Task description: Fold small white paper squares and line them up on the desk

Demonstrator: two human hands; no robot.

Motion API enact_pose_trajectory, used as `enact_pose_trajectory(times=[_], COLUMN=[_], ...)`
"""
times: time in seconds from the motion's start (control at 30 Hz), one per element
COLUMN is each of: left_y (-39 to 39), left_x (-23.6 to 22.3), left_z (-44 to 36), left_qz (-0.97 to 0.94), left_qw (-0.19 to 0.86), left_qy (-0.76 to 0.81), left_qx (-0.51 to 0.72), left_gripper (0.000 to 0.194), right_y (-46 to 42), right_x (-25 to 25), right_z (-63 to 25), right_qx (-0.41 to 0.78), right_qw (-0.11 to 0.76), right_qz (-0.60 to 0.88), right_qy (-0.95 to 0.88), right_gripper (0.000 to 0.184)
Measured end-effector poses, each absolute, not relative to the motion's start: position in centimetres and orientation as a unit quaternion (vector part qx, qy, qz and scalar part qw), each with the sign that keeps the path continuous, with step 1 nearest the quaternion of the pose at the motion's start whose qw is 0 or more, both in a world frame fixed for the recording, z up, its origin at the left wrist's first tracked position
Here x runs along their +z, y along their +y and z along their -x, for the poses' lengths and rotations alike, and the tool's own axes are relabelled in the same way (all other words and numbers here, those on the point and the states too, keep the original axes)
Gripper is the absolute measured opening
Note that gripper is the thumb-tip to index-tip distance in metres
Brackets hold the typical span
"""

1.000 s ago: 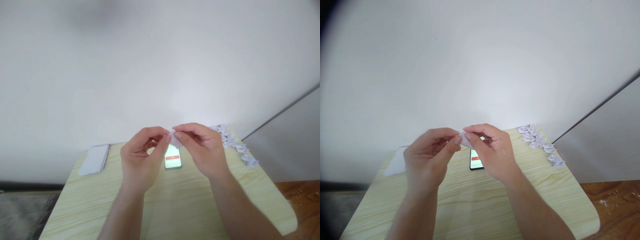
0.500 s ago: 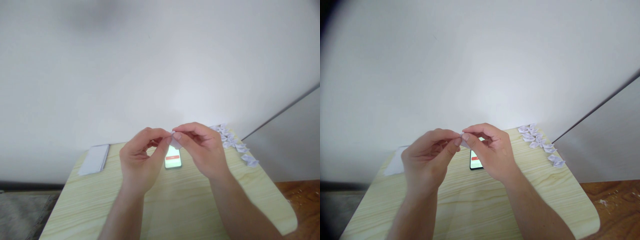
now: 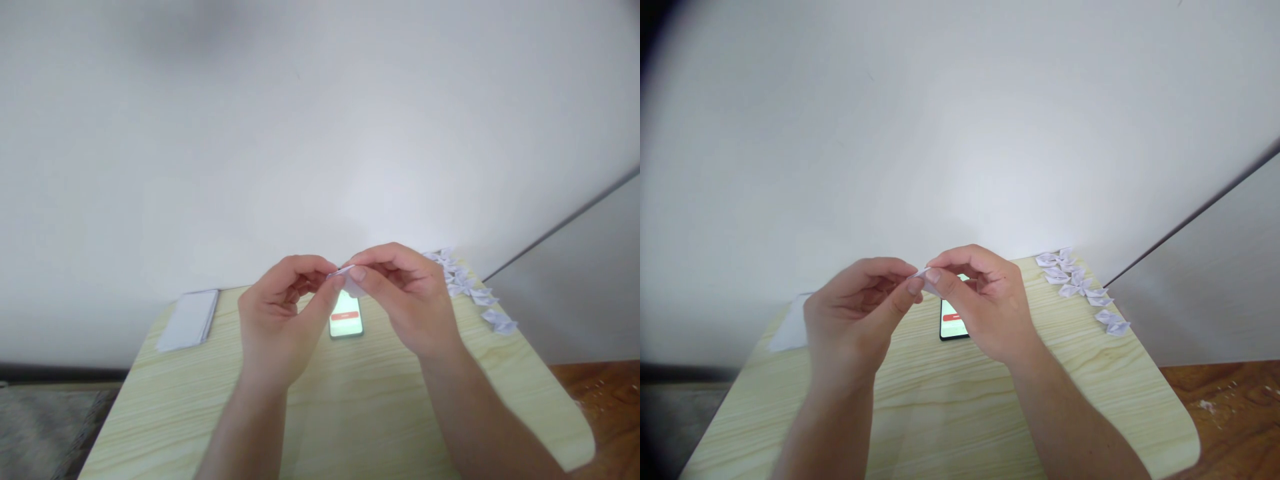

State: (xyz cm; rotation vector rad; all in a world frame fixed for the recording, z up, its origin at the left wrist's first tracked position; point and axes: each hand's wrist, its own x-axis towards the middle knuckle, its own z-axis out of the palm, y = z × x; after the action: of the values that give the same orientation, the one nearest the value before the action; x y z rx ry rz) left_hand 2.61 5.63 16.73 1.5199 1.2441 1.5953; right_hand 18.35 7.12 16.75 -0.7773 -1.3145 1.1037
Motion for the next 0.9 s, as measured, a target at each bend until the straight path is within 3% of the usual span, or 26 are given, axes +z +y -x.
enact_pose_trajectory(times=[0.3, 0.9], left_y=[5.7, 5.2], left_x=[17.2, 16.5], left_z=[-2.3, -2.8], left_qz=[-0.571, -0.606], left_qw=[0.338, 0.259], left_qy=[0.464, 0.458], left_qx=[0.587, 0.596], left_gripper=[0.008, 0.007], right_y=[7.2, 6.9], right_x=[16.6, 16.9], right_z=[-18.1, -17.8], right_qx=[0.474, 0.490], right_qw=[0.614, 0.614], right_qz=[0.312, 0.296], right_qy=[-0.549, -0.543], right_gripper=[0.008, 0.004])
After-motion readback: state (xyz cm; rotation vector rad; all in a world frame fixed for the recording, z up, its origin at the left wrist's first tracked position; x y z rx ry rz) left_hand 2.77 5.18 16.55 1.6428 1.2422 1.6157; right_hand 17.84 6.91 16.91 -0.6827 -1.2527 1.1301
